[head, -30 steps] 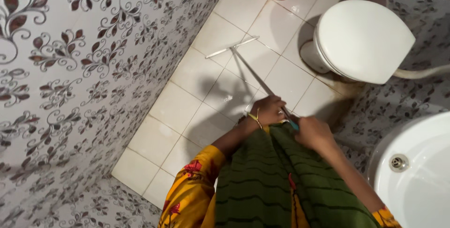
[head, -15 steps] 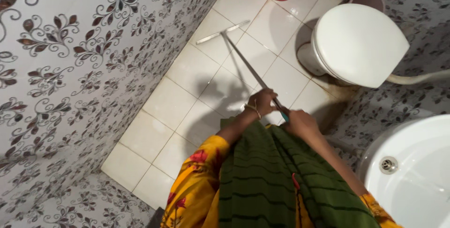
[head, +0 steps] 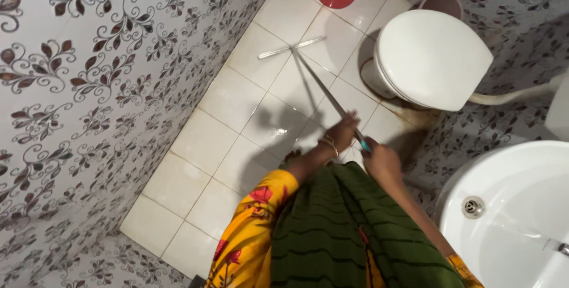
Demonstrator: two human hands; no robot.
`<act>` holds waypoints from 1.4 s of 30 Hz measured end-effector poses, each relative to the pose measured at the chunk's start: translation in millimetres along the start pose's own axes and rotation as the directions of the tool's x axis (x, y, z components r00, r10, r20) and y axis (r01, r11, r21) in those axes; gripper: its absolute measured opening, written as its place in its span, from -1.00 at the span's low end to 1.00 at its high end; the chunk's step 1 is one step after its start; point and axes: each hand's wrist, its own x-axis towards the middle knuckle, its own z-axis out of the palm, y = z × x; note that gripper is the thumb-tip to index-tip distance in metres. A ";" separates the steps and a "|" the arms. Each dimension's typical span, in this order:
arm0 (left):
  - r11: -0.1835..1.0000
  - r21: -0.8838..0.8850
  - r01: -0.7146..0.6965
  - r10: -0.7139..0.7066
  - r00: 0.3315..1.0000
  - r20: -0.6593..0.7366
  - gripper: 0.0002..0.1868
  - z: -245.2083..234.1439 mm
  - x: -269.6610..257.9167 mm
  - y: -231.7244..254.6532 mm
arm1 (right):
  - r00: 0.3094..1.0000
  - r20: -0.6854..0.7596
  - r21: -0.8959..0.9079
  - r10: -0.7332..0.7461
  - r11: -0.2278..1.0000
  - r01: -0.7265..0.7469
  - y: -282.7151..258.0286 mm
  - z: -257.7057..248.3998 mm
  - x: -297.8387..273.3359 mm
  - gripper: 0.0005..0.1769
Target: The person uses a squeegee to push water across a tiled bathroom floor toward a drain, navigating around a toilet and a sink.
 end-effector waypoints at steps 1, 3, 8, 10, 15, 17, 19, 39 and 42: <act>0.997 0.027 0.077 -0.078 0.997 0.017 -0.41 -2.2 11.3 -7.4 | 0.999 -0.015 0.015 -0.031 0.999 0.031 -0.3 14.5 17.2 -0.55; 0.941 0.164 0.296 -0.314 0.944 0.098 -0.34 -10.4 27.0 -18.7 | 0.993 -0.030 0.054 -0.114 0.992 0.116 -2.0 41.8 55.5 -0.46; 0.915 0.329 0.234 -0.304 0.935 0.180 -0.19 -32.2 20.4 -16.9 | 0.978 0.015 0.154 -0.209 0.967 0.204 0.2 51.8 67.1 -0.22; 0.966 0.200 0.163 -0.196 0.969 0.154 -0.24 -24.7 0.4 -2.5 | 0.977 0.175 0.158 -0.120 0.983 0.093 6.1 25.4 42.5 -0.23; 0.978 -0.178 0.107 -0.090 0.991 0.102 -0.23 -48.5 -24.6 72.2 | 0.990 0.124 0.039 -0.069 0.997 0.065 13.7 -57.5 -33.4 -0.29; 0.970 -0.221 0.105 -0.083 0.991 0.105 -0.25 -66.0 -18.4 97.5 | 0.996 0.079 -0.015 0.028 1.000 -0.027 8.0 -83.7 -50.7 -0.46; 0.972 -0.212 0.099 -0.080 0.992 0.096 -0.28 -71.3 -9.6 110.8 | 0.993 -0.087 0.033 -0.078 0.996 0.081 -0.9 -99.1 -52.8 -0.59; 0.999 0.015 -0.041 0.035 0.962 0.270 -0.25 -45.0 5.1 91.6 | 0.926 0.343 -0.078 -0.154 0.978 0.192 66.0 -61.7 -31.0 -0.23; 0.993 -0.100 -0.056 0.085 0.947 0.308 -0.31 -67.0 4.2 146.7 | 0.958 0.257 -0.019 -0.127 0.990 0.137 73.2 -115.6 -75.4 -0.31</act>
